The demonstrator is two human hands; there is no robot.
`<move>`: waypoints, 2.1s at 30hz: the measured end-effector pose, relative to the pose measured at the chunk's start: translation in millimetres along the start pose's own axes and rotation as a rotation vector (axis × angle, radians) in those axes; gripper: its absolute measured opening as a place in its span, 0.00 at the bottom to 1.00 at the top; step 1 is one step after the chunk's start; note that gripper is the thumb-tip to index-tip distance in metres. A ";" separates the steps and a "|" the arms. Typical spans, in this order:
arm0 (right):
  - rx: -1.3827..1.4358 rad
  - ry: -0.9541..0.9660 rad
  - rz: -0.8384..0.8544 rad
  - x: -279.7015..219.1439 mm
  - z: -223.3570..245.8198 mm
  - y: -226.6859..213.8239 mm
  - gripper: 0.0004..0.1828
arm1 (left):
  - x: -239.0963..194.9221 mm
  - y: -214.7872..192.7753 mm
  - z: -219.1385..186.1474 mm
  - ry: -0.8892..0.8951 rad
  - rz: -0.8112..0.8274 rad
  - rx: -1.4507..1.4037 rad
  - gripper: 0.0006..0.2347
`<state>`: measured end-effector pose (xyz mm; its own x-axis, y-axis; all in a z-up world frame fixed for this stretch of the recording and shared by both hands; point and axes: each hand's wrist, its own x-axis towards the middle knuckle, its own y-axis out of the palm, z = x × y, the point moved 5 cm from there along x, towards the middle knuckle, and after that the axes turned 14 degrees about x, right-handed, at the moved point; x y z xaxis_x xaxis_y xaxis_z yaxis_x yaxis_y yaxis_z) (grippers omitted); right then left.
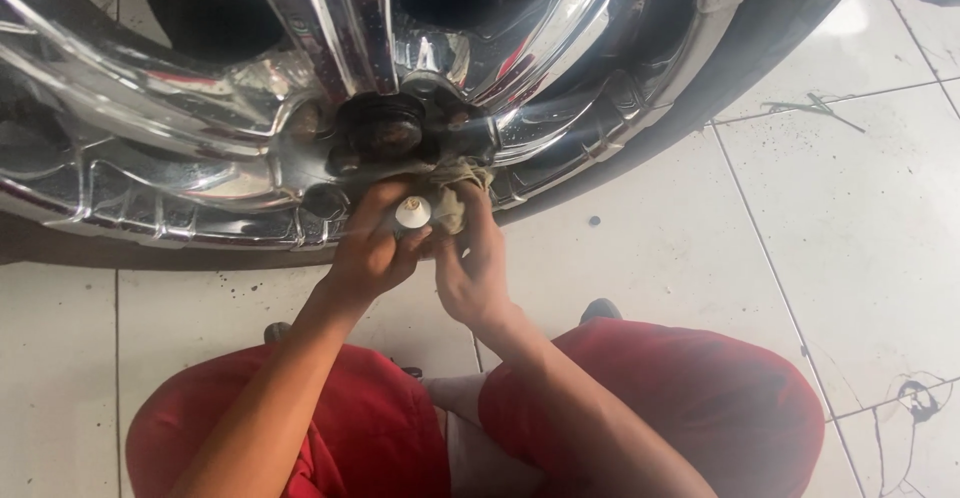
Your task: The person sits on the floor and cleans a chrome car wheel. They apply a cleaning liquid from a tube onto a cloth and wipe the wheel's surface, then apply the liquid directly to the wheel and rub it in with their fingers.
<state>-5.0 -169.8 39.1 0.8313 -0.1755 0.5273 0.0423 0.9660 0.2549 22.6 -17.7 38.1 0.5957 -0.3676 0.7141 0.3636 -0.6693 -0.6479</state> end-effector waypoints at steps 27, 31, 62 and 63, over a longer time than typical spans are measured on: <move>-0.233 0.714 0.427 -76.1 126.1 9.9 0.19 | -100.4 -31.4 -86.2 -0.868 0.085 -0.719 0.18; -0.312 1.021 0.399 -87.1 119.8 13.1 0.12 | -99.6 -20.8 -93.7 -0.920 0.186 -0.781 0.19; -0.145 0.732 0.260 -74.7 109.6 -1.9 0.09 | -65.8 -56.9 -112.5 -0.652 0.087 -0.696 0.09; -0.145 0.733 0.258 -76.1 107.6 -2.5 0.09 | -66.7 -57.4 -110.8 -0.652 0.089 -0.697 0.09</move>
<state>-128.0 -179.2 85.6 0.9759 0.1782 -0.1256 -0.1715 0.9832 0.0621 -117.4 -26.3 57.0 0.9585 -0.1445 0.2459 -0.0846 -0.9674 -0.2388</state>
